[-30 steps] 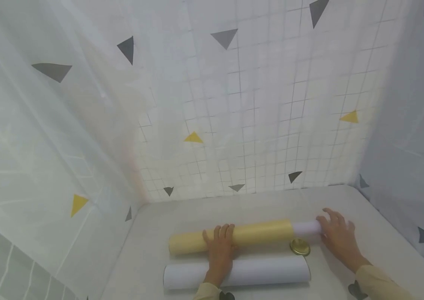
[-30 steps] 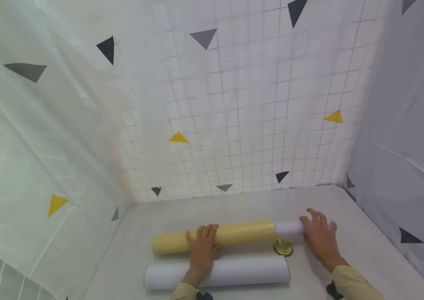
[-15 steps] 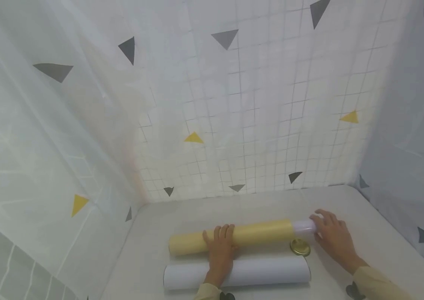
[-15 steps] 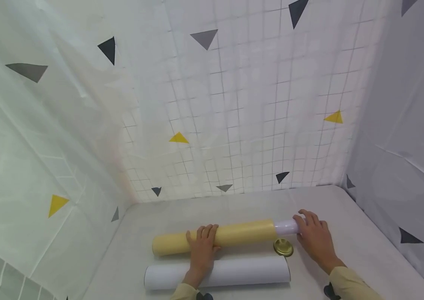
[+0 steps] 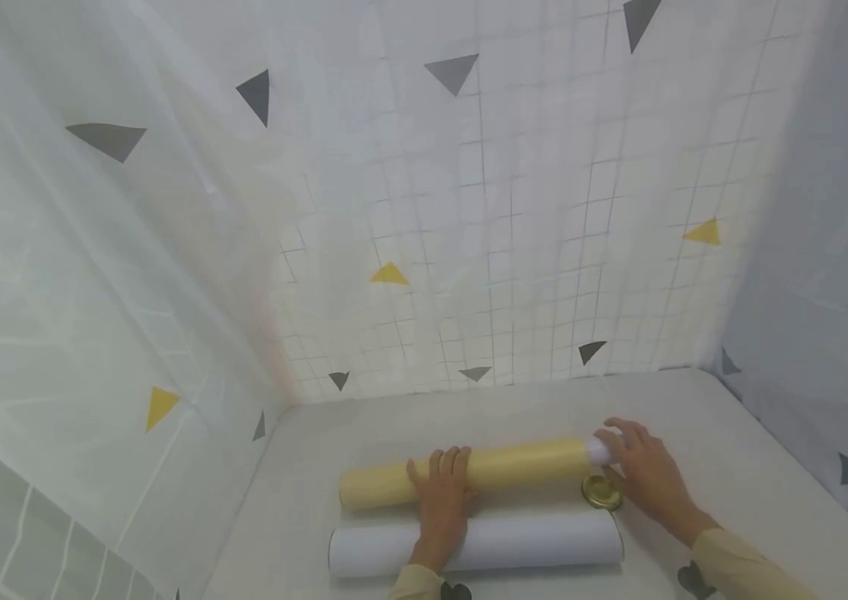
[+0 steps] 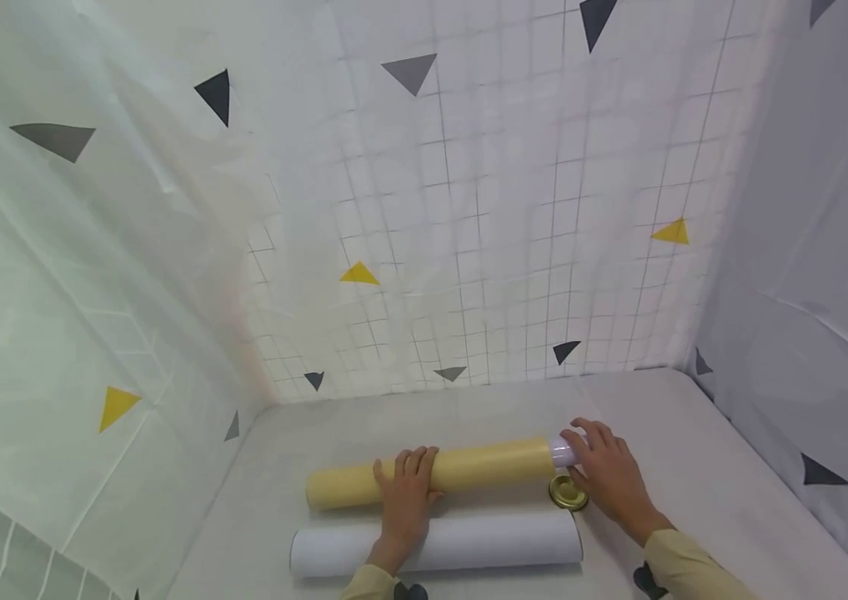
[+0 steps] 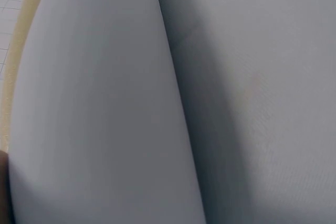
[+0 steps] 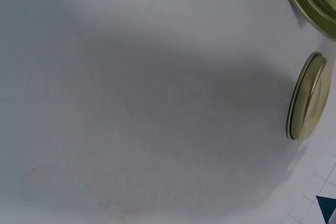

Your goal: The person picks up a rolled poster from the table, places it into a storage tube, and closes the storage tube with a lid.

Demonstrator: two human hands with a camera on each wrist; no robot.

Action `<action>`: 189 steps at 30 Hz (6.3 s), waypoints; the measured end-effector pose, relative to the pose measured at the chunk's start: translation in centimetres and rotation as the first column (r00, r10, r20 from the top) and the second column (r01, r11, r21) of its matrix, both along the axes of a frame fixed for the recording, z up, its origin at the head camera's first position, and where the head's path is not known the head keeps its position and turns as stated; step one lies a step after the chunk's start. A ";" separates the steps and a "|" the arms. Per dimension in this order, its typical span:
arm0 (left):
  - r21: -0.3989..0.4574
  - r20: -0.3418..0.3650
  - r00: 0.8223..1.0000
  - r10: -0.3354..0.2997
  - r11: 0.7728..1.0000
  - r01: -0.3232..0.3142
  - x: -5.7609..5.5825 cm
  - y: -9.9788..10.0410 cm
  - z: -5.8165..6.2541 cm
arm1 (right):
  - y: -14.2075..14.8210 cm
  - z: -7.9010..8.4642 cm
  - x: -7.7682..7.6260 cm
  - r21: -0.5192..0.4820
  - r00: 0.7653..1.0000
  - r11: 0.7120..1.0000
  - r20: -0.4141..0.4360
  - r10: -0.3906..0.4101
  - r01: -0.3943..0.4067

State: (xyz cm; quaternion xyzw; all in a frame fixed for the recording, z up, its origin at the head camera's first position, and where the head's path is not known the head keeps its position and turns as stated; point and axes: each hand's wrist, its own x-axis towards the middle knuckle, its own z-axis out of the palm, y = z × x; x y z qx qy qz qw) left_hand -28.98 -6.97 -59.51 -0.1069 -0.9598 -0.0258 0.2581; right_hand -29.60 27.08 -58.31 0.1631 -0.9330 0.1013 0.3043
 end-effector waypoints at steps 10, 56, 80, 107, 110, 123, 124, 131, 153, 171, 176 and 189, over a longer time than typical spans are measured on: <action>0.009 0.009 1.000 0.009 1.000 -0.009 0.1 0.2 0.4 | 0.6 -0.8 -0.2 0.007 0.995 0.995 -0.029 0.095 -0.095; 0.021 0.004 1.000 -0.002 1.000 0.001 0.3 0.0 0.1 | 0.9 0.2 0.0 -0.471 0.865 0.869 0.489 0.115 0.150; 0.026 0.014 1.000 -0.013 1.000 0.013 0.5 0.0 0.1 | -1.1 0.2 0.0 -0.511 0.853 0.859 0.458 0.250 0.023; 0.002 0.030 0.999 0.014 1.000 -0.014 0.4 0.1 0.1 | -2.5 1.2 0.5 -0.596 0.742 0.781 0.607 0.285 0.187; -0.008 -0.003 1.000 0.009 1.000 -0.009 0.3 0.0 -0.2 | -2.7 1.3 0.5 -0.578 0.735 0.790 0.624 0.267 0.204; 0.031 0.029 1.000 0.000 1.000 -0.001 0.5 0.1 0.0 | -2.7 0.8 0.3 -0.571 0.753 0.802 0.603 0.264 0.176; 0.036 0.024 1.000 -0.003 0.999 0.002 0.5 0.1 0.0 | -2.7 0.8 0.3 -0.565 0.757 0.807 0.600 0.260 0.171; 0.059 -0.010 1.000 -0.015 0.998 0.015 0.6 0.0 -0.1 | -2.3 0.0 0.5 -0.470 0.827 0.873 0.537 0.168 0.128; 0.044 0.036 0.999 0.027 0.999 -0.029 0.5 -0.1 0.2 | -1.4 -1.6 0.4 -0.200 0.784 0.966 0.621 -0.004 0.164; 0.058 0.053 0.998 0.027 0.998 -0.030 0.4 0.1 0.2 | -1.0 -1.8 1.2 -0.176 0.845 0.980 0.535 0.013 0.096; 0.070 0.051 0.998 0.025 0.997 -0.029 0.2 0.1 0.1 | -0.8 -1.7 1.2 -0.220 0.891 0.975 0.449 0.067 0.038; 0.077 0.090 0.996 0.028 0.996 -0.034 0.2 -0.1 0.2 | -1.3 -1.9 1.0 -0.261 0.913 0.965 0.391 0.121 -0.017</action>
